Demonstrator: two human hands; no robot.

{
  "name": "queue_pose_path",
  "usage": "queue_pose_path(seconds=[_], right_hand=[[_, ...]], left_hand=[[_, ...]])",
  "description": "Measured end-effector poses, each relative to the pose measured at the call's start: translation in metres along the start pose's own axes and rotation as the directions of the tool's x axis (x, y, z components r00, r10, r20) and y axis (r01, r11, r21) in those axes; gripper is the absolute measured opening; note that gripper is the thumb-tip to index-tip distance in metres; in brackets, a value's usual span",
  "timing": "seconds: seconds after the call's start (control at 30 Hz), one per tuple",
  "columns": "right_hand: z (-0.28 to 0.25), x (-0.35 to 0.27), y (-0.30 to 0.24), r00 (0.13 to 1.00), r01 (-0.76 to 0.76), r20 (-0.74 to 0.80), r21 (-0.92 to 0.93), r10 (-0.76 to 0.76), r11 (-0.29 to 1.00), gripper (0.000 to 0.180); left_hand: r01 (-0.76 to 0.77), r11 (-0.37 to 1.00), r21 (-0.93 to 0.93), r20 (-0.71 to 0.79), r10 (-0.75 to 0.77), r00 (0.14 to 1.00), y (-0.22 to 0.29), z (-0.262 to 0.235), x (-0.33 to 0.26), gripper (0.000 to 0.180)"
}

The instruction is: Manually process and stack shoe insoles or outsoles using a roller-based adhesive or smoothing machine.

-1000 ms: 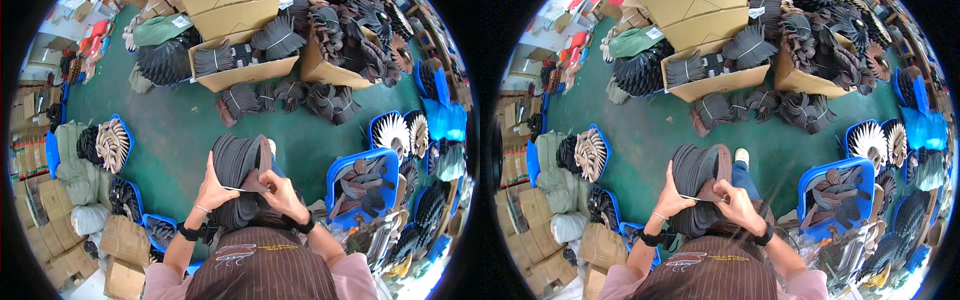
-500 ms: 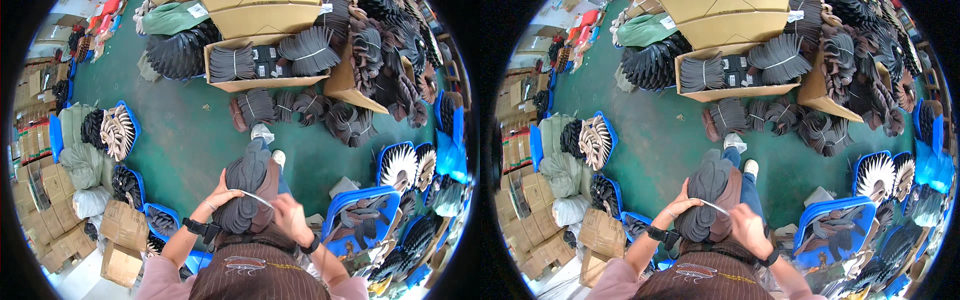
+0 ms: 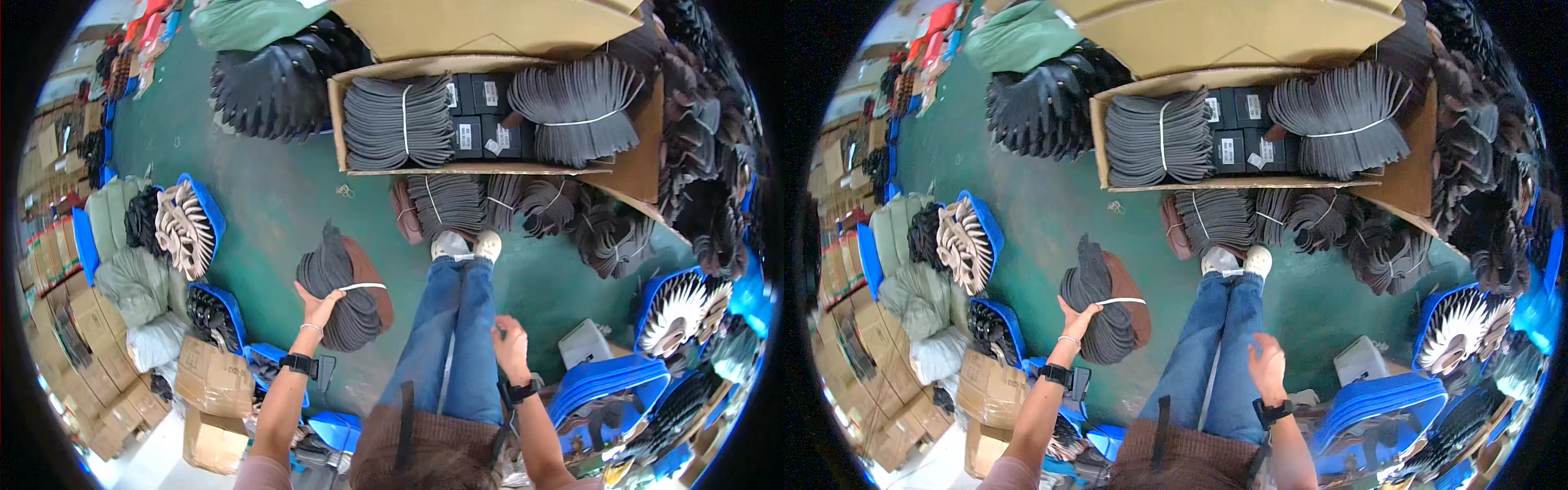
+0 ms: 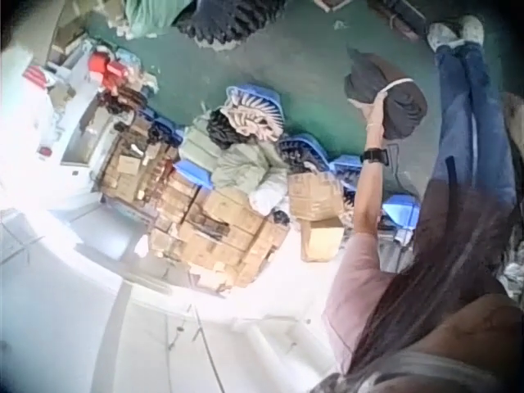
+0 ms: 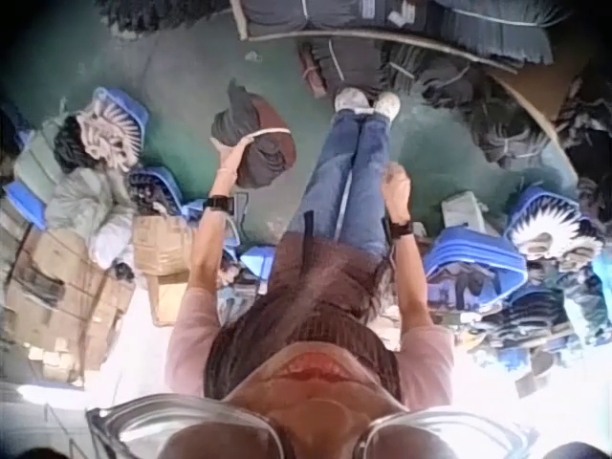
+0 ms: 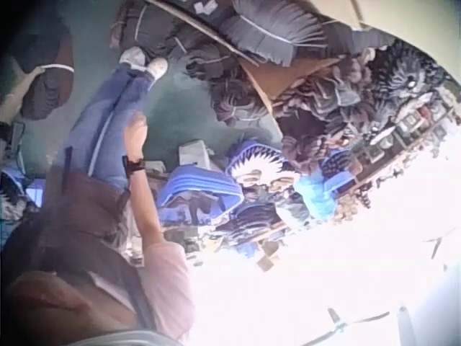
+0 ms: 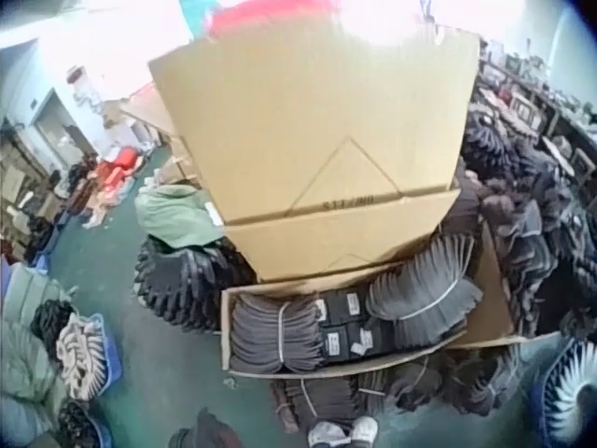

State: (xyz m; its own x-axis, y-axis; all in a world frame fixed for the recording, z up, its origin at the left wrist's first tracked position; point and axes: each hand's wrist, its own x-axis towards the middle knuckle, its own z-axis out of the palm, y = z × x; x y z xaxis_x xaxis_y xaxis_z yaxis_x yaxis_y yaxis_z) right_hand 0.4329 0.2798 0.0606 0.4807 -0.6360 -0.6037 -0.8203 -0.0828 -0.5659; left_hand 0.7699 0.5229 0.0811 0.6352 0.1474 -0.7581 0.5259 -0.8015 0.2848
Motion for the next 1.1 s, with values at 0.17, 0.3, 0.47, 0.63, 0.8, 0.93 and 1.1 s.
queue_pose_path(seconds=[0.17,0.3,0.47,0.63,0.8,0.93,1.1], right_hand=[[0.077,-0.007,0.043,0.955,-0.107,0.259,-0.142,0.141,0.984,0.033],[0.109,-0.005,0.050,0.934,-0.036,0.339,-0.224,0.112,0.974,0.041],[0.102,0.001,0.075,0.895,-0.123,0.396,-0.219,0.204,0.968,0.043],[0.105,0.007,0.078,0.876,-0.175,0.432,-0.131,0.215,0.976,0.044],[0.106,0.007,0.077,0.878,-0.217,0.422,-0.073,0.228,0.973,0.041],[0.100,0.012,0.079,0.861,-0.263,0.434,-0.068,0.266,0.962,0.039],[0.101,0.010,0.082,0.868,-0.263,0.437,0.003,0.235,0.965,0.038]], left_hand=[[0.038,0.997,0.065,-0.155,-0.027,0.988,0.024,0.047,0.119,0.141],[-0.036,0.984,0.173,-0.429,0.108,0.897,0.043,0.057,0.207,0.142],[-0.655,0.304,0.692,-0.132,0.945,0.299,0.186,0.132,0.142,0.117],[-0.711,-0.132,0.691,0.466,0.833,0.299,0.258,0.179,0.139,0.122],[-0.653,-0.119,0.748,0.451,0.813,0.369,0.265,0.201,0.170,0.134],[-0.702,-0.124,0.702,0.420,0.868,0.266,0.262,0.203,0.176,0.117],[-0.793,-0.092,0.602,0.283,0.954,0.104,0.283,0.196,0.153,0.086]])
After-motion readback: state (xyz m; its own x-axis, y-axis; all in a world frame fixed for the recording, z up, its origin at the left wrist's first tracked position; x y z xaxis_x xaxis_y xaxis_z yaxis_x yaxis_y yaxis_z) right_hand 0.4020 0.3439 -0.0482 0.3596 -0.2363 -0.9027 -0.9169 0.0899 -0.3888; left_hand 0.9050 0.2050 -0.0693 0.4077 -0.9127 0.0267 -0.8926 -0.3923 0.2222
